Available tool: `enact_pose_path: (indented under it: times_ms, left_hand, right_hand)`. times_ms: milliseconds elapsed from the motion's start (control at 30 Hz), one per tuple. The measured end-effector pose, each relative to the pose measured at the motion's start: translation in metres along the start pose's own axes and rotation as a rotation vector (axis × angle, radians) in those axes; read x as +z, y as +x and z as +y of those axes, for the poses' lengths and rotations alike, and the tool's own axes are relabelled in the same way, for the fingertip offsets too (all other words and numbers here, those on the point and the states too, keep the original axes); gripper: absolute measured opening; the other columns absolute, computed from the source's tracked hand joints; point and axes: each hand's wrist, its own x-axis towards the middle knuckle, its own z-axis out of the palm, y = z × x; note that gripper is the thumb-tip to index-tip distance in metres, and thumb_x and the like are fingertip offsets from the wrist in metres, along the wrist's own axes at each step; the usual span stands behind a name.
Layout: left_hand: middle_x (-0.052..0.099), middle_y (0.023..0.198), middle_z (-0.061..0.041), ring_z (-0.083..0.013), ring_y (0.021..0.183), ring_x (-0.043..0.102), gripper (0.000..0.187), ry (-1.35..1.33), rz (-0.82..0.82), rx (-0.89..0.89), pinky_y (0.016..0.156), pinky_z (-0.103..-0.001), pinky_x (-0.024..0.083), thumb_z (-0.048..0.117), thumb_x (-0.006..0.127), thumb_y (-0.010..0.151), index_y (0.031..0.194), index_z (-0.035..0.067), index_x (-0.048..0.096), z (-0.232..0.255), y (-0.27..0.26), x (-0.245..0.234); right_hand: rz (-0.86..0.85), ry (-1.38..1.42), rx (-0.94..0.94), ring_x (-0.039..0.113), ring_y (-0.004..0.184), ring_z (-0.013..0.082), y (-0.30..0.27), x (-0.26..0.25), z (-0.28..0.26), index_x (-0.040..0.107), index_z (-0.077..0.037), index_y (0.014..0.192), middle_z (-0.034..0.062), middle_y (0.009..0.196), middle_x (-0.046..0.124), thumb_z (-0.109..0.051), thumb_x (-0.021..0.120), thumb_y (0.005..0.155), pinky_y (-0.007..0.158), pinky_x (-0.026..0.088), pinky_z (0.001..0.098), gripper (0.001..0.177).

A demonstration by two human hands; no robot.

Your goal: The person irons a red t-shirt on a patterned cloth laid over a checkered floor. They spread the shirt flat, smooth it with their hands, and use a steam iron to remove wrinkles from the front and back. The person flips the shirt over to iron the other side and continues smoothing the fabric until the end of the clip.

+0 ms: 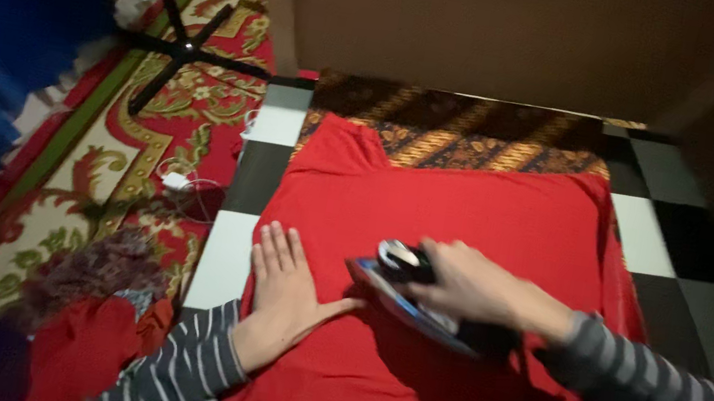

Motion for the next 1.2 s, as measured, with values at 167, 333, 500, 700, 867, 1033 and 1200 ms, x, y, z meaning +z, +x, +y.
enact_pose_path:
  times_ms: [167, 333, 500, 700, 867, 1033, 1200]
  left_hand:
    - [0.011, 0.16, -0.041, -0.0541, 0.152, 0.005, 0.127, 0.163, -0.131, 0.099, 0.12, -0.065, 0.004, 0.088, 0.045, 0.085, 0.154, -0.015, 0.016, 0.036, 0.025, -0.016]
    - [0.022, 0.168, -0.022, -0.0336, 0.158, 0.016, 0.096, -0.197, 0.178, 0.653, 0.122, -0.059, 0.008, 0.064, 0.049, 0.098, 0.158, -0.007, 0.025, 0.054, 0.038, 0.008]
    - [0.022, 0.166, -0.021, -0.0319, 0.156, 0.014, 0.094, -0.195, 0.121, 0.638, 0.123, -0.055, 0.009, 0.062, 0.05, 0.098, 0.156, -0.007, 0.023, 0.049, 0.041, 0.013]
    - [0.021, 0.166, -0.023, -0.0332, 0.155, 0.014, 0.095, -0.187, 0.095, 0.629, 0.122, -0.055, 0.009, 0.063, 0.047, 0.098, 0.156, -0.008, 0.023, 0.048, 0.039, 0.008]
    - [0.02, 0.167, -0.022, -0.0326, 0.156, 0.014, 0.094, -0.198, 0.094, 0.627, 0.123, -0.055, 0.009, 0.063, 0.046, 0.099, 0.156, -0.008, 0.023, 0.048, 0.04, 0.007]
    - [0.02, 0.165, -0.023, -0.0334, 0.154, 0.014, 0.091, -0.227, 0.101, 0.645, 0.121, -0.056, 0.009, 0.06, 0.045, 0.1, 0.156, -0.009, 0.023, 0.047, 0.041, 0.01]
    - [0.023, 0.167, -0.02, -0.0318, 0.156, 0.017, 0.08, -0.207, 0.111, 0.617, 0.123, -0.054, 0.011, 0.052, 0.04, 0.105, 0.157, -0.006, 0.026, 0.048, 0.041, 0.014]
  right_hand:
    - [-0.059, 0.033, 0.212, 0.077, 0.058, 0.0259, -0.052, 0.007, 0.03, 0.053, -0.004, 0.131, 0.014, 0.074, 0.077, -0.039, 0.068, 0.092, 0.054, 0.065, 0.0367, 0.055]
    - [0.089, -0.054, 0.361, 0.076, 0.059, 0.027, -0.07, 0.004, 0.062, 0.052, 0.0, 0.126, 0.0193, 0.072, 0.077, -0.039, 0.068, 0.092, 0.056, 0.064, 0.0375, 0.055]
    - [0.317, -0.045, 0.528, 0.078, 0.068, 0.0309, -0.042, -0.026, 0.136, 0.061, 0.0, 0.122, 0.0224, 0.081, 0.075, -0.037, 0.073, 0.089, 0.059, 0.064, 0.0428, 0.051]
    - [0.484, 0.055, 0.699, 0.076, 0.075, 0.0326, 0.021, -0.092, 0.252, 0.073, 0.005, 0.107, 0.0232, 0.091, 0.076, -0.049, 0.076, 0.092, 0.069, 0.063, 0.0422, 0.056]
    - [0.505, 0.159, 0.797, 0.072, 0.072, 0.0301, 0.038, -0.106, 0.278, 0.076, 0.001, 0.106, 0.021, 0.088, 0.076, -0.051, 0.07, 0.094, 0.064, 0.058, 0.0415, 0.054]
    - [0.25, 0.18, 0.608, 0.069, 0.07, 0.0268, -0.004, -0.097, 0.225, 0.077, -0.003, 0.107, 0.0181, 0.086, 0.075, -0.048, 0.079, 0.085, 0.068, 0.055, 0.0391, 0.05]
    - [-0.172, 0.192, 0.297, 0.074, 0.067, 0.0207, -0.036, -0.072, 0.149, 0.071, -0.017, 0.124, 0.008, 0.087, 0.083, -0.034, 0.079, 0.074, 0.068, 0.063, 0.0379, 0.054]
